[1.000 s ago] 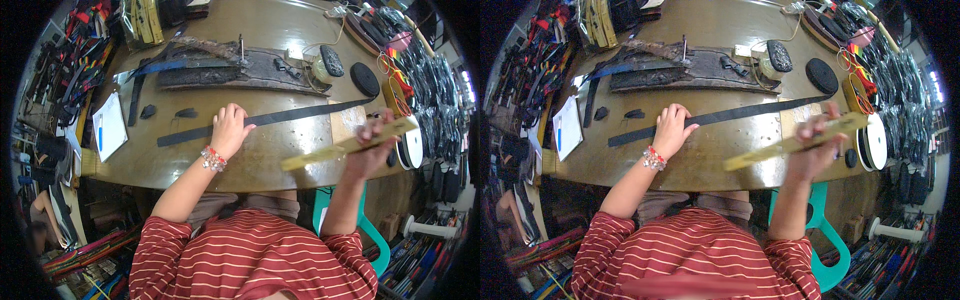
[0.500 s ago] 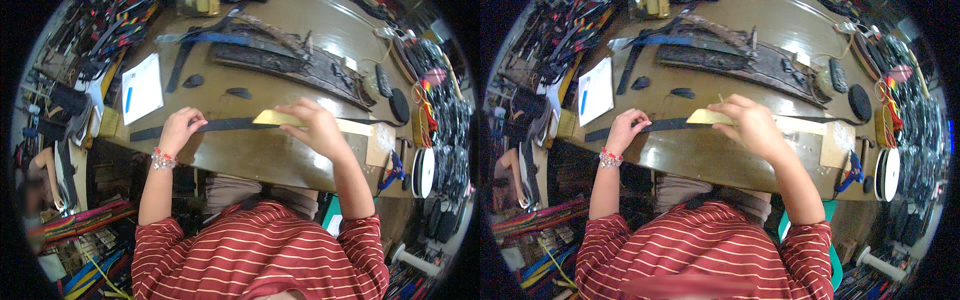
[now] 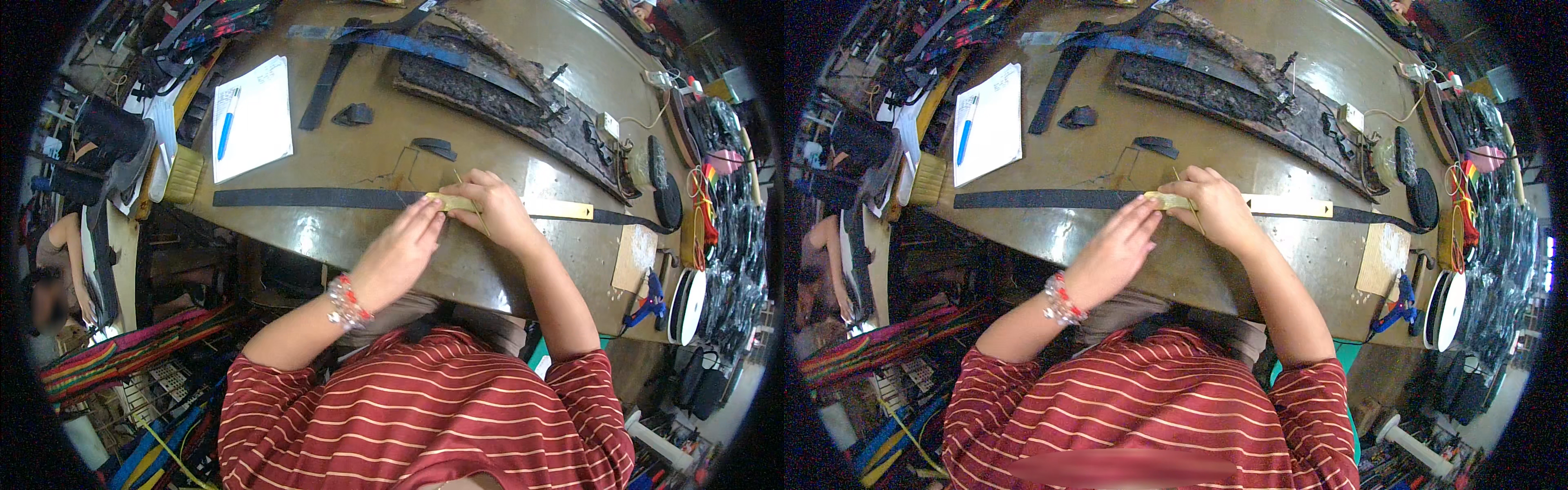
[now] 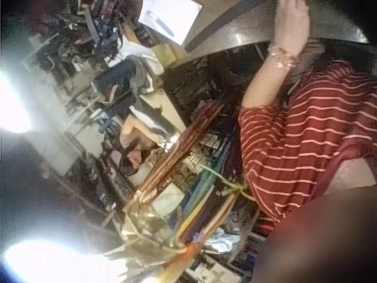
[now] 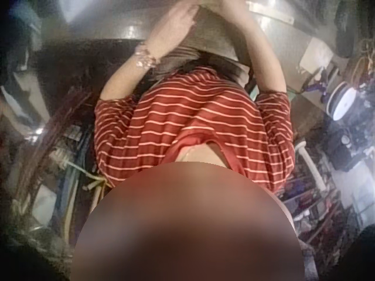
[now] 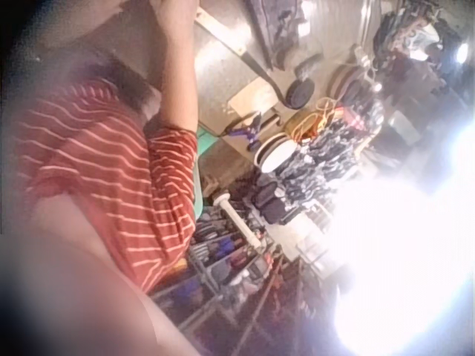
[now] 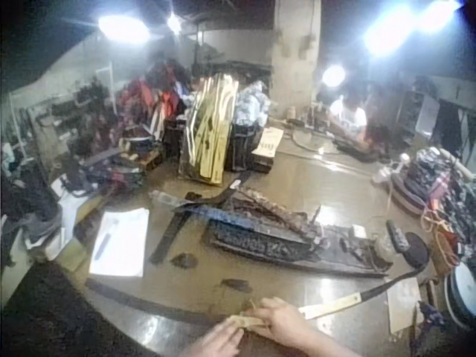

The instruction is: The person measures and cuts a black strap, then uses a hot glue gun to attach a buckle and a small fabric piece to the strap ends. The person works at a cluttered table with tools and materials visible.

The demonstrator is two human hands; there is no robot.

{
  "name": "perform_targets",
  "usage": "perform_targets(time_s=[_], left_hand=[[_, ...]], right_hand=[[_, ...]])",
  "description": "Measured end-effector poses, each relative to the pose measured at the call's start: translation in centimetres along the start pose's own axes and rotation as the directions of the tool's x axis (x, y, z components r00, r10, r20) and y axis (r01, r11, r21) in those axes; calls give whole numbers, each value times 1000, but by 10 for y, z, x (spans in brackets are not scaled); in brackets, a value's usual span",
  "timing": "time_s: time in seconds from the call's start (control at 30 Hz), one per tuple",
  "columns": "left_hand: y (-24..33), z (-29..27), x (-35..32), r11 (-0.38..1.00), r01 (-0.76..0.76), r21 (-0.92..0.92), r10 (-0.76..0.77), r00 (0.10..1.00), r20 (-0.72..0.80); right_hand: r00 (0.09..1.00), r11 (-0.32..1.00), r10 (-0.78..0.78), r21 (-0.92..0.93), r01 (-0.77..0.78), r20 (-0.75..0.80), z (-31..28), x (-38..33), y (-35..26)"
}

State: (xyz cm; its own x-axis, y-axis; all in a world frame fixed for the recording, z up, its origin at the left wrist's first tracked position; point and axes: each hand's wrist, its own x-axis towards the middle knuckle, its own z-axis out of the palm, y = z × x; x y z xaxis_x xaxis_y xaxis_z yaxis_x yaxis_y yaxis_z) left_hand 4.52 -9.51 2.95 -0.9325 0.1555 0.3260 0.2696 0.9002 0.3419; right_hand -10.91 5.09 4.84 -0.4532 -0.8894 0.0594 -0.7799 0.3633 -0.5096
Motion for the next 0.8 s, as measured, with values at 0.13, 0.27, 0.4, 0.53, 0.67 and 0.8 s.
perform_targets(time_s=[0.13, 0.27, 0.4, 0.53, 0.67, 0.8], left_hand=[[17, 12, 5, 974, 81, 211, -107, 988, 112], [22, 10, 18, 935, 8, 353, -73, 982, 173], [31, 6, 25, 911, -6, 413, -108, 962, 250], [32, 8, 24, 908, 15, 418, -130, 960, 248], [36, 19, 22, 863, 0, 506, -201, 918, 342], [46, 25, 18, 932, 236, 276, -298, 931, 209]], right_hand=[[997, 997, -60, -51, 57, -54, 5, -1, -2], [987, 991, -67, -122, 50, -145, -4, -28, 23], [975, 987, 13, -154, -48, -223, -39, -86, 82], [928, 928, 192, -250, -277, -319, -75, -145, 127], [685, 958, 243, 56, -283, -687, -90, -147, 122], [716, 886, 310, 464, 22, -626, -62, -87, 69]])
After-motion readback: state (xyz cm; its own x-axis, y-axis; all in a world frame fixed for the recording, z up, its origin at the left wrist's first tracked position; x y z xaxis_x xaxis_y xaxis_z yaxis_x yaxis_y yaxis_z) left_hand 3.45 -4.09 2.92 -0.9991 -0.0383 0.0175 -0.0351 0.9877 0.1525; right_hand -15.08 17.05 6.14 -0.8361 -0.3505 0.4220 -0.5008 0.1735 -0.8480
